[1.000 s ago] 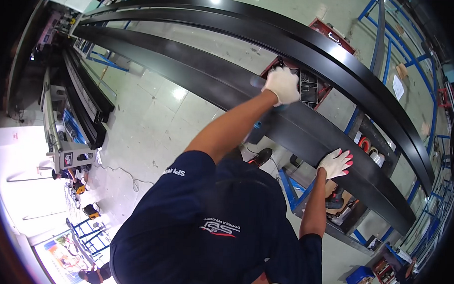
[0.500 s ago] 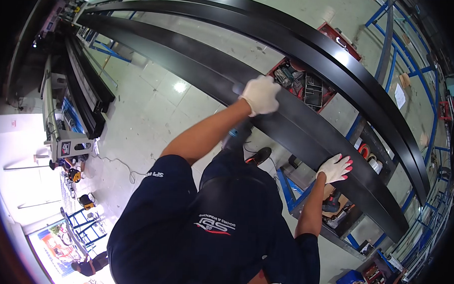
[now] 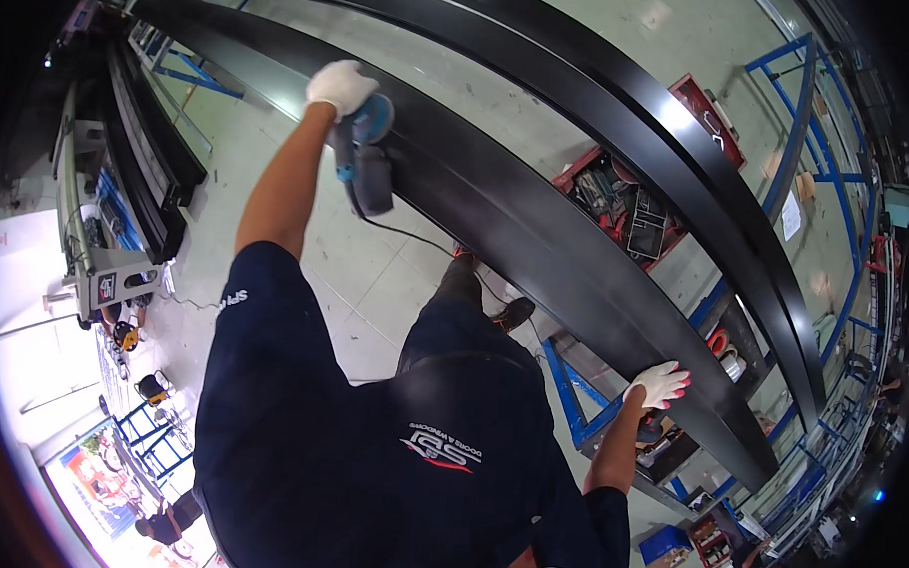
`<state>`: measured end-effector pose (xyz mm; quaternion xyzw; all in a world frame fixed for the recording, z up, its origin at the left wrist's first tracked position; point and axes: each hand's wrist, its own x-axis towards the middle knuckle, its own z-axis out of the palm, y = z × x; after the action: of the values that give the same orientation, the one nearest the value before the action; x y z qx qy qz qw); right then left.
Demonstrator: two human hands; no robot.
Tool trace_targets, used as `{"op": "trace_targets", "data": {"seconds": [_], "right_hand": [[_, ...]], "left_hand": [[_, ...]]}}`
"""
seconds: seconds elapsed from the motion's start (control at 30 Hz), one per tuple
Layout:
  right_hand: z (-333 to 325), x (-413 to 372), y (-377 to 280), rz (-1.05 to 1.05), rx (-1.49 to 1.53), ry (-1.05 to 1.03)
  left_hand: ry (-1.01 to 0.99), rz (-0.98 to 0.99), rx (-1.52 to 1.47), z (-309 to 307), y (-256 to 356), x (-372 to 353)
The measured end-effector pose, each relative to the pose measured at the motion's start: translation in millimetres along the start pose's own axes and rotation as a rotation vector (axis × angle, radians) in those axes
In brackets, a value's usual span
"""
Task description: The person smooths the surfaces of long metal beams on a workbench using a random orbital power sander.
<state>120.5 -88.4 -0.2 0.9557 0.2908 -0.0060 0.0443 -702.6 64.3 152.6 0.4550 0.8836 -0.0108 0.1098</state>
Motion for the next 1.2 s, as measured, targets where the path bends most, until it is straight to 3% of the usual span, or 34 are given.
{"op": "trace_targets", "data": {"seconds": [0.03,0.13,0.17,0.27,0.47,0.67,0.87,1.0,1.07,1.2], "right_hand": [[0,-7,-5,0.033,-0.003,0.009],[94,28,44,-0.085,-0.373,0.103],[74,10,15,0.131,0.014,0.099],[6,-60,-71,0.324,0.106,0.038],[0,-92,-109,0.336,0.141,0.087],[-12,-102,-116,0.326,0.178,0.079],[13,-90,-100,0.272,0.142,0.218],[-4,-97,-106,0.299,0.188,0.085],[-5,-103,-108,0.306,0.222,0.109],[-7,-104,-108,0.324,0.255,0.096]], "left_hand": [[-0.006,-0.026,-0.01,-5,-23,21],[-0.008,-0.103,-0.002,-13,-87,83],[-0.002,-0.123,-0.007,-12,-112,108],[0.004,-0.202,0.022,-23,-148,149],[0.013,-0.075,0.003,-33,-156,175],[-0.009,0.072,0.009,-33,-67,107],[0.127,0.37,-0.061,7,27,3],[-0.015,0.593,-0.151,16,102,-70],[0.025,0.748,-0.22,37,136,-103],[-0.2,1.064,-0.207,47,204,-154]]}}
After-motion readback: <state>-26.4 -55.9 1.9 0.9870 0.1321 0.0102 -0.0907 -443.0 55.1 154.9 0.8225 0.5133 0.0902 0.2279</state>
